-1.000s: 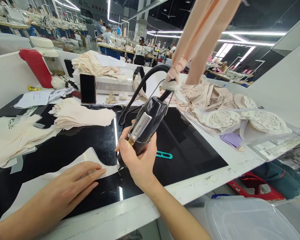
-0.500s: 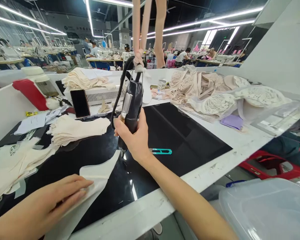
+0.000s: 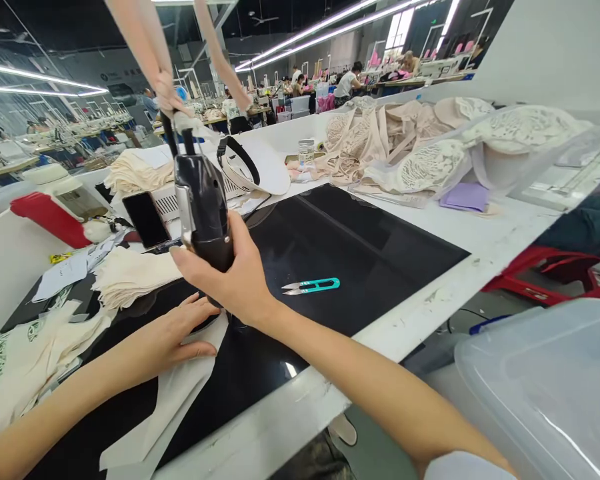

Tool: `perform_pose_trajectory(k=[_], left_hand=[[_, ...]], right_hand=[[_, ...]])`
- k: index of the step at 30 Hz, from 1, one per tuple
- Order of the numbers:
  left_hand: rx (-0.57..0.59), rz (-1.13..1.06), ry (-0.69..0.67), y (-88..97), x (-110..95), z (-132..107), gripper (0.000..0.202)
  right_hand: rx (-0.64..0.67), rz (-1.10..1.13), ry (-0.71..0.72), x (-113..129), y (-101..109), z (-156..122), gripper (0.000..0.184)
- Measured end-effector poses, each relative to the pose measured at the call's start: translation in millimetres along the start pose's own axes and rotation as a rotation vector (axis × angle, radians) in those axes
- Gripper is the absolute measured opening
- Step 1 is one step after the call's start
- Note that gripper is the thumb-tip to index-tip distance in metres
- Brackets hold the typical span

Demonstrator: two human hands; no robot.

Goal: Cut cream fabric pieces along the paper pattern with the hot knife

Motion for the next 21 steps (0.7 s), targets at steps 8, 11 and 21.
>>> perform_pose_trajectory(k=[8, 11, 21], left_hand=[[0.077, -0.029, 0.074, 8.0, -0.2, -4.2, 0.048], [0.073, -0.044, 0.067, 7.7, -0.1, -4.7, 0.040], [0.029, -0.034, 0.006, 0.5, 8.2, -6.0, 0.039]], right_hand=[[0.032, -0.010, -0.031, -6.2, -6.6, -0.7, 0.035], [0.052, -0.017, -0.028, -6.0, -8.0, -2.1, 0.032], [0.055, -0.027, -0.012, -10.7, -9.3, -4.6, 0.031]])
Point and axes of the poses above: each hand's wrist, its own z-axis towards the middle knuckle, its own y-axis out of the back of the hand, x = y × z, the point moved 2 cm from there along z, towards the middle knuckle, and after that the axes turned 7 degrees about -y, right-handed, at the moved point
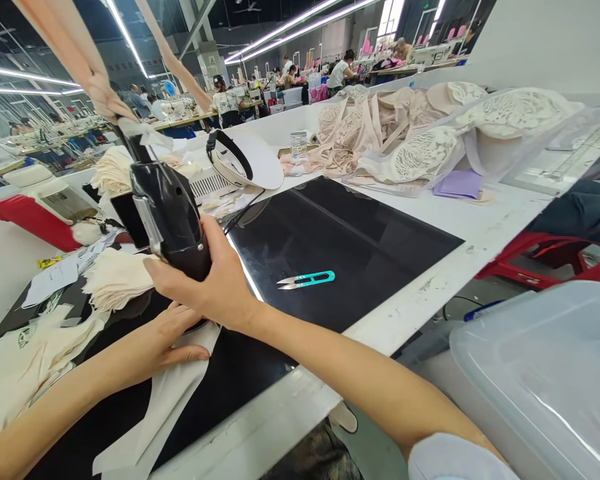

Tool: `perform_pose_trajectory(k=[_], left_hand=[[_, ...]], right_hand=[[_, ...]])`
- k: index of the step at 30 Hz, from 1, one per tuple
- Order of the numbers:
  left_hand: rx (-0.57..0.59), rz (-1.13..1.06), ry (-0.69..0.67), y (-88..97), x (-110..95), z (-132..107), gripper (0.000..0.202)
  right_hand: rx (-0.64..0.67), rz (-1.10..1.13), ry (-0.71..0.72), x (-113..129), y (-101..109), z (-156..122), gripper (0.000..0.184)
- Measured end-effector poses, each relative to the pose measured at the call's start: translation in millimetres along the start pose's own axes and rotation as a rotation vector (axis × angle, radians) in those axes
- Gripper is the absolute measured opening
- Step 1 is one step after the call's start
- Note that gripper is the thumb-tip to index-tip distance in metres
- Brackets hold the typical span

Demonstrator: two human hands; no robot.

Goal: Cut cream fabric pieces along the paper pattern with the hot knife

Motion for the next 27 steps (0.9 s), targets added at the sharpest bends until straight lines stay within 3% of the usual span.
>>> perform_pose_trajectory(k=[10, 16, 27], left_hand=[[-0.031, 0.026, -0.046, 3.4, -5.3, 2.1, 0.048], [0.037, 0.049, -0.022, 11.8, -14.4, 7.0, 0.056], [-0.060, 0.004, -0.005, 4.5, -5.7, -1.7, 0.061]], right_hand=[[-0.002, -0.003, -0.028, 1.7, -5.2, -10.9, 0.035], [-0.026, -0.020, -0.054, 2.2, -8.0, -13.1, 0.033], [-0.014, 0.012, -0.042, 5.5, -14.2, -20.5, 0.034]])
Point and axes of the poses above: each hand's wrist, its own z-axis towards the middle knuckle, its own y-axis out of the back of the hand, x = y × z, the point moved 2 cm from there along z, towards the middle knuckle, and after that the axes turned 7 degrees about -y, right-handed, at the moved point
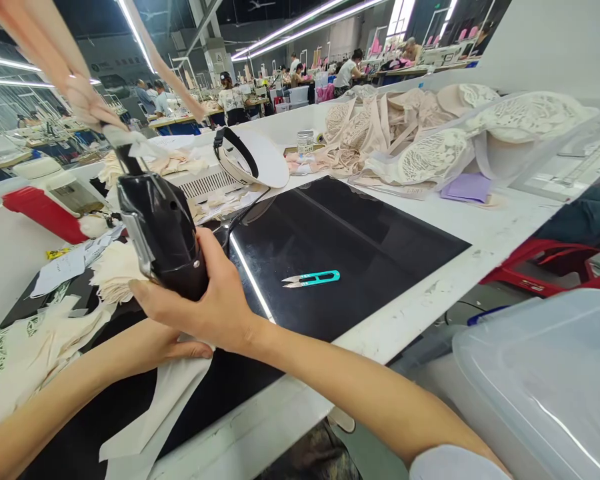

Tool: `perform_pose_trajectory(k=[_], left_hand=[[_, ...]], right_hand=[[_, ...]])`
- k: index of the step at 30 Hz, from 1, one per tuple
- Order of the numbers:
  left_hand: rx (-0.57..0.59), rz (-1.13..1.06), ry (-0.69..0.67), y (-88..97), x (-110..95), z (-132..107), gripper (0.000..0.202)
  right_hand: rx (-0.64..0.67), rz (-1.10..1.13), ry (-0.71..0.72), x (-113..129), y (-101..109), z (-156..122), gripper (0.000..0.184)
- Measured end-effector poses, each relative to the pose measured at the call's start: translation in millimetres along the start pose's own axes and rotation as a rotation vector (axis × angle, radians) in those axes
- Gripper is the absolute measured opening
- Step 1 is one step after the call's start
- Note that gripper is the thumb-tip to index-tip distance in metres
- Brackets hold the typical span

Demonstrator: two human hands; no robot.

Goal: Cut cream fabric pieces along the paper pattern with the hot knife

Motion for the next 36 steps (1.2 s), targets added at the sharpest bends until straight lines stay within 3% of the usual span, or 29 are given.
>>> perform_pose_trajectory(k=[5, 10, 14, 17, 20, 27, 31, 36], left_hand=[[0.002, 0.033, -0.020, 2.0, -2.2, 4.1, 0.068], [-0.091, 0.112, -0.035, 4.7, -10.8, -10.9, 0.051], [-0.279, 0.198, 0.133, -3.3, -34.1, -42.1, 0.024], [-0.257, 0.220, 0.120, -18.5, -57.9, -56.8, 0.023], [-0.246, 0.268, 0.072, -28.2, -67.9, -63.1, 0.026], [-0.115, 0.312, -0.138, -23.9, -46.0, -86.2, 0.038], [-0.239, 0.307, -0.054, -18.0, -42.4, -86.4, 0.037], [-0.327, 0.380, -0.005, -23.8, -38.0, -66.2, 0.034]], right_hand=[[-0.028, -0.019, 0.017, -2.5, 0.0, 2.0, 0.031], [0.012, -0.010, -0.015, -1.7, 2.7, 1.1, 0.036], [0.006, 0.041, -0.026, 5.4, 5.0, 2.6, 0.036], [0.011, 0.082, -0.040, 8.6, 3.5, 4.2, 0.038], [0.002, 0.070, -0.049, 8.7, 0.9, 3.9, 0.035], [0.037, 0.066, -0.059, 9.1, -6.1, -1.3, 0.032], [0.058, 0.064, -0.049, 8.1, -10.3, -3.4, 0.030], [0.036, 0.055, -0.055, 6.6, -12.1, -5.5, 0.032]])
Point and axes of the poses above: each hand's wrist, its own z-axis towards the middle knuckle, its own y-axis out of the back of the hand, x = y × z, the point moved 2 cm from there along z, towards the middle knuckle, and after that the axes turned 7 degrees about -y, right-handed, at the moved point
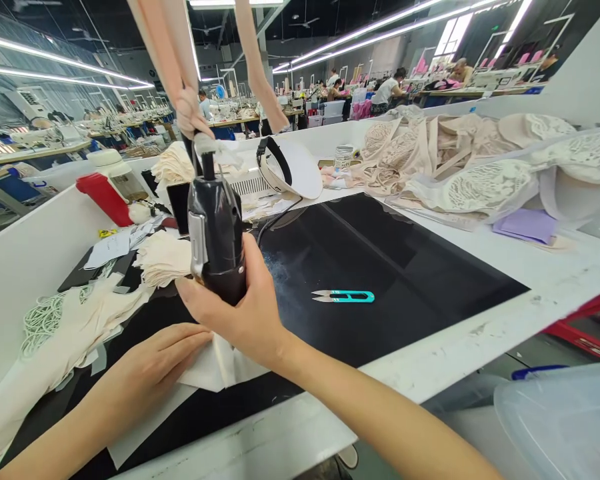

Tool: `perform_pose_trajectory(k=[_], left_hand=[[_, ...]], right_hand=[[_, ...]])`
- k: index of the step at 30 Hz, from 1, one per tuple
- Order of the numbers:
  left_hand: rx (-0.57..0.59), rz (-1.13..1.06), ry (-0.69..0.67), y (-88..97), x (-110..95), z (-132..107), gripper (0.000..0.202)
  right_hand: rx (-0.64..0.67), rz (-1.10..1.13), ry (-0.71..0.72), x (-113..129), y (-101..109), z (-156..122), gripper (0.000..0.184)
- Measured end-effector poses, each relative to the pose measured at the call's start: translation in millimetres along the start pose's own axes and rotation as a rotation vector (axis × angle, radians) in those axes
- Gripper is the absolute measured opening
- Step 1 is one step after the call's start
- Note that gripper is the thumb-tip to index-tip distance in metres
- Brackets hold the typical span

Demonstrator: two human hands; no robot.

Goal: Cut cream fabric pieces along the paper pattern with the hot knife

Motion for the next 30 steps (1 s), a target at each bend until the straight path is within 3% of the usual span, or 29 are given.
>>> perform_pose_trajectory(k=[5, 9, 16, 22, 30], left_hand=[[0.015, 0.073, -0.058, -13.0, 1.4, 9.8, 0.031], [0.050, 0.118, -0.083, -11.0, -1.3, 13.4, 0.031], [0.048, 0.016, 0.016, -6.8, -0.7, 24.6, 0.023], [0.139, 0.233, -0.122, -13.5, 0.4, 26.3, 0.032], [0.104, 0.188, -0.170, -20.1, 5.7, 14.1, 0.043]], right_hand=[[0.009, -0.029, -0.010, -1.4, 7.5, -6.1, 0.032], [-0.012, -0.021, -0.029, 0.8, 15.2, -11.4, 0.036], [0.025, 0.033, -0.013, 7.3, 23.3, -16.8, 0.042], [0.023, 0.038, 0.019, 8.8, 27.5, -19.4, 0.042], [0.036, 0.053, 0.036, 9.1, 30.5, -20.3, 0.041]])
Point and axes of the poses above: each hand's wrist, its own z-axis towards the middle knuckle, its own y-axis out of the back of the hand, x = y × z, the point moved 2 cm from there along z, towards the middle knuckle, and after that the axes turned 7 degrees about -y, right-handed, at the moved point
